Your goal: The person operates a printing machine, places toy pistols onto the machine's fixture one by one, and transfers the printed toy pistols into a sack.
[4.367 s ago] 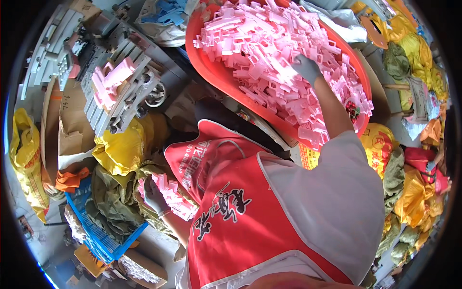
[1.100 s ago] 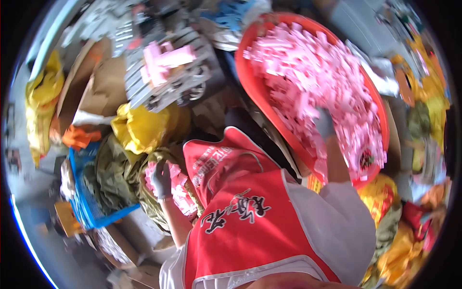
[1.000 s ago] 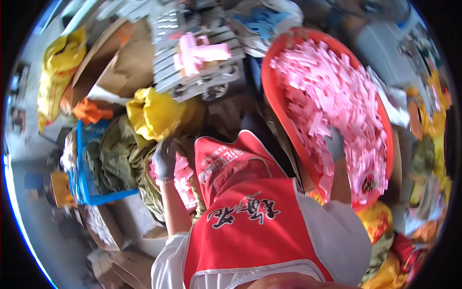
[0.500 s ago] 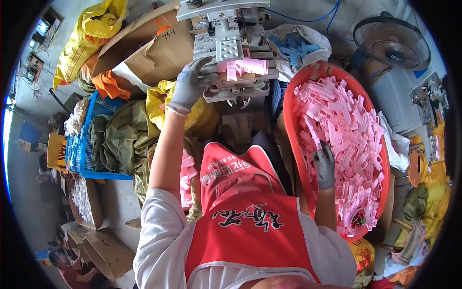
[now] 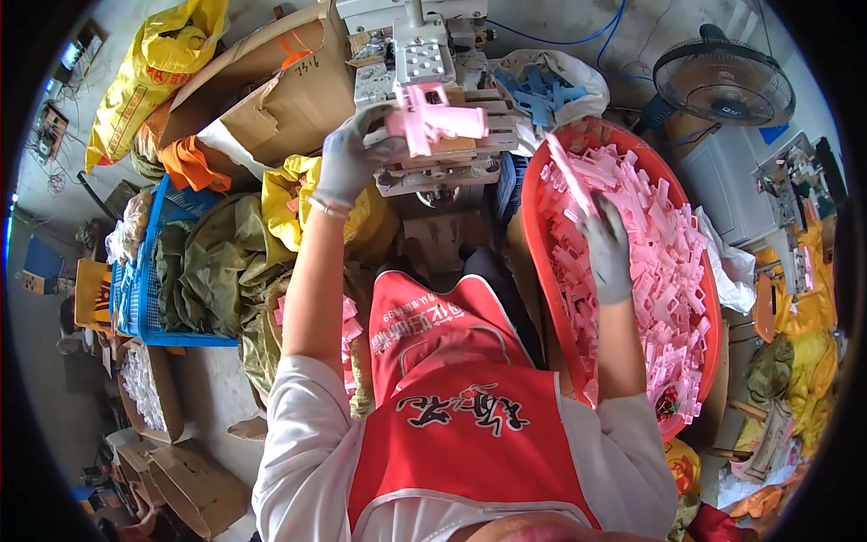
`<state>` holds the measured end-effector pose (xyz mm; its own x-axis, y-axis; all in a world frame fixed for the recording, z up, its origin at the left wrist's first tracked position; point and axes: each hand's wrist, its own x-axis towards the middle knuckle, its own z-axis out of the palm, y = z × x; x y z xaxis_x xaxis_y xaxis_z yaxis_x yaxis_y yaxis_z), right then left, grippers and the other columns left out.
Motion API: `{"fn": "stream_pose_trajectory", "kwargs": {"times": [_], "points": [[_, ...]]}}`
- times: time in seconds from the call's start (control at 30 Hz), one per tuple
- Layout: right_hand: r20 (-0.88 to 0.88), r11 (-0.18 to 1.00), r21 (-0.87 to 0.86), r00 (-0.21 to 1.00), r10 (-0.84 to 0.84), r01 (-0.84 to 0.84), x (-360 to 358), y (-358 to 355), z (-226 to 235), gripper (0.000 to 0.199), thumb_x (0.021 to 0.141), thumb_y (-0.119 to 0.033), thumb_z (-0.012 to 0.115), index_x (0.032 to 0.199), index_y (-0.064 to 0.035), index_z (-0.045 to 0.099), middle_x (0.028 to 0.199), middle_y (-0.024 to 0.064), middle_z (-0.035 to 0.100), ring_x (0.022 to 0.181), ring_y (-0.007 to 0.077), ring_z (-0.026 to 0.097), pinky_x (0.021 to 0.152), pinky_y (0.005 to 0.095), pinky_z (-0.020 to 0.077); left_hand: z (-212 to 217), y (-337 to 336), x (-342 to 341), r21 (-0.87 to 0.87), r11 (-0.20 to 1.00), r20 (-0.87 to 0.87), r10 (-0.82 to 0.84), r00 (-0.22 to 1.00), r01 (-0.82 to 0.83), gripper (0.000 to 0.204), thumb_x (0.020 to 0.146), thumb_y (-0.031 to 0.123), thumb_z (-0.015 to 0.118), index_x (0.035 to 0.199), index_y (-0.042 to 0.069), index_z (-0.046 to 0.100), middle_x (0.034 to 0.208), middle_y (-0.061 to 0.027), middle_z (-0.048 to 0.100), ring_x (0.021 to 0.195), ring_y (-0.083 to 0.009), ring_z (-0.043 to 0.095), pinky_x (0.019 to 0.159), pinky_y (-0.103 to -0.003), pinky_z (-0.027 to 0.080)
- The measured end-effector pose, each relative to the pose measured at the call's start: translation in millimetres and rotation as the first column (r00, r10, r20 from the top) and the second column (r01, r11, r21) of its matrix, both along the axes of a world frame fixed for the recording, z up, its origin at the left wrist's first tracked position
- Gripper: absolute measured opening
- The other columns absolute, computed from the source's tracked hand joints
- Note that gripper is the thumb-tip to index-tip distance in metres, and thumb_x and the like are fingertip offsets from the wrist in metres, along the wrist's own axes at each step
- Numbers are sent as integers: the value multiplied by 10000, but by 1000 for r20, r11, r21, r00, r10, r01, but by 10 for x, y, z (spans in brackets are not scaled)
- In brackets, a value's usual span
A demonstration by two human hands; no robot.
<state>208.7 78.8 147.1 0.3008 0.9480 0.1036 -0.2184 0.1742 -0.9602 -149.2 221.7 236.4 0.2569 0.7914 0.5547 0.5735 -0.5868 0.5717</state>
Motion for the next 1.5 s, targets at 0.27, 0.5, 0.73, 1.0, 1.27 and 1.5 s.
{"fn": "stream_pose_trajectory", "kwargs": {"times": [0.27,0.5,0.73,1.0,1.27,1.5], "points": [[680,869,423,724,-115,-258,-730,1112,609,453,773,-36,642,1214,-38,538,1136,138,589,1015,274,580,883,324,448,-542,-980,-904,-38,905,83,425,901,-423,429,757,133,742,1141,4,599,1029,-122,666,944,-201,653,826,-299,508],[961,876,187,267,-70,-445,-850,1405,798,345,805,-166,644,1150,-177,625,1079,109,608,950,298,598,837,364,477,-1197,-2090,-1667,-337,714,74,670,738,-614,433,778,132,723,1175,21,589,1082,-112,656,964,-176,632,854,-296,492],[882,841,344,451,-136,-418,-744,1006,957,344,886,-138,554,1201,1,539,1198,151,562,1124,270,525,980,341,383,-1563,-2506,-1860,-451,578,42,774,631,-679,434,780,155,718,1169,9,594,1013,-98,662,902,-160,616,813,-288,487],[744,917,-187,559,366,-351,-516,75,-232,263,922,-81,502,1161,12,561,1138,125,597,1072,218,566,948,318,427,-2314,-3070,-2323,-551,410,-62,848,526,-727,452,776,256,728,1160,50,608,1005,-121,671,912,-207,643,822,-307,490],[610,615,-308,346,713,-726,-1719,-91,-802,283,866,-63,566,1140,10,571,1081,137,602,962,219,615,831,295,479,-2922,-3604,-2700,-199,285,-444,827,346,-938,387,790,278,654,1105,60,598,1109,-141,615,1026,-322,558,914,-381,438],[801,485,-113,209,560,-867,-3141,301,-1729,416,872,-181,603,1242,-23,497,1203,195,537,1147,333,513,961,363,428,-3378,-4030,-3114,-201,-80,-790,602,113,-976,602,735,475,656,1213,127,545,1265,-146,524,1128,-345,505,957,-415,411]]}}
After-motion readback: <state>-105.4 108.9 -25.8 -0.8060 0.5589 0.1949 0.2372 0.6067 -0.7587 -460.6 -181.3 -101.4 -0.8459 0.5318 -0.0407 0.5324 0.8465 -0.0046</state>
